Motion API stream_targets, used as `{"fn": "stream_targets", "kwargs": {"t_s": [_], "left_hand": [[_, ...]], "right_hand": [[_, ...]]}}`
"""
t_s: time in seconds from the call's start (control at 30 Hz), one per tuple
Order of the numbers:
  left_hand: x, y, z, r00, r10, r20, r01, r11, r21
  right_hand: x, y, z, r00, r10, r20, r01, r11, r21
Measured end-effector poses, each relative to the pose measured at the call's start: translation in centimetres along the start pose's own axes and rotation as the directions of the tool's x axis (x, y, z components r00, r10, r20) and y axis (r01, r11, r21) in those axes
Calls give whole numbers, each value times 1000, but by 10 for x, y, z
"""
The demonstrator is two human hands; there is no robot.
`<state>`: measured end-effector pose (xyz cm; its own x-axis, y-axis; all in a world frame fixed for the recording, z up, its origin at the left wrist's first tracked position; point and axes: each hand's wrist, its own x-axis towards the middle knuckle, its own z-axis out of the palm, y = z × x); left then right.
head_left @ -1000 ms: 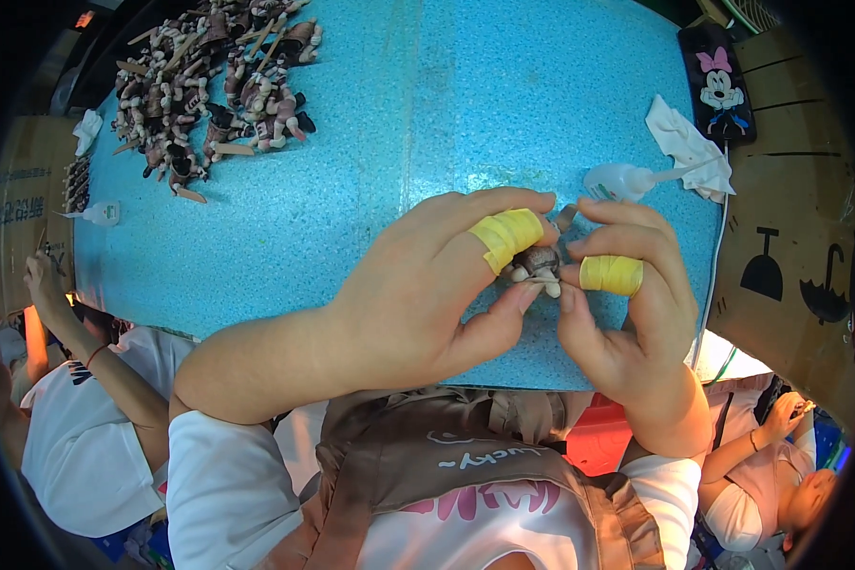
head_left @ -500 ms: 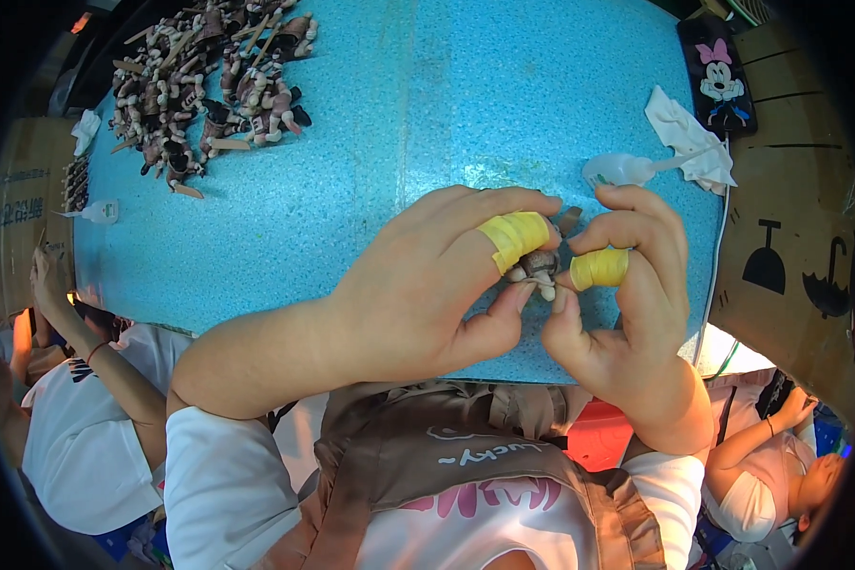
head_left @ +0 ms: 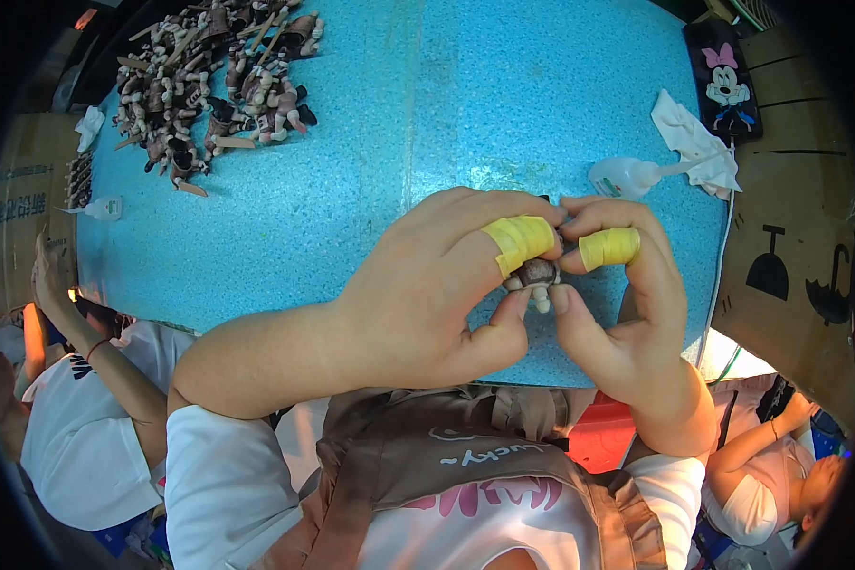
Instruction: The person assembles small figurines by applying glue from a squeeze bottle onto figurine parts, attaching the pieces together by hand, and placing the assembled figurines on the table.
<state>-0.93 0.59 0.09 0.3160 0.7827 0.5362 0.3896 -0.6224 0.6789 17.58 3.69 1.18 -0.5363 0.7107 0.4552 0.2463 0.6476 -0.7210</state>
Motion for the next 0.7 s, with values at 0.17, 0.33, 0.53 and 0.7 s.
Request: {"fn": "stream_targets", "kwargs": {"t_s": [0.17, 0.33, 0.53, 0.7], "left_hand": [[1, 3, -1, 1000, 12, 22, -14, 997, 74], [1, 4, -5, 958, -267, 103, 283, 938, -200], [7, 6, -19, 639, -594, 489, 675, 129, -726], [6, 22, -15, 713, -576, 400, 631, 277, -725]], "right_hand": [[1, -3, 2, 999, 19, 33, -20, 1000, 11], [3, 2, 0, 1000, 3, -11, -3, 1000, 28], [3, -3, -7, 991, -121, 60, 128, 984, -123], [6, -1, -7, 997, -64, 53, 71, 987, -142]]}}
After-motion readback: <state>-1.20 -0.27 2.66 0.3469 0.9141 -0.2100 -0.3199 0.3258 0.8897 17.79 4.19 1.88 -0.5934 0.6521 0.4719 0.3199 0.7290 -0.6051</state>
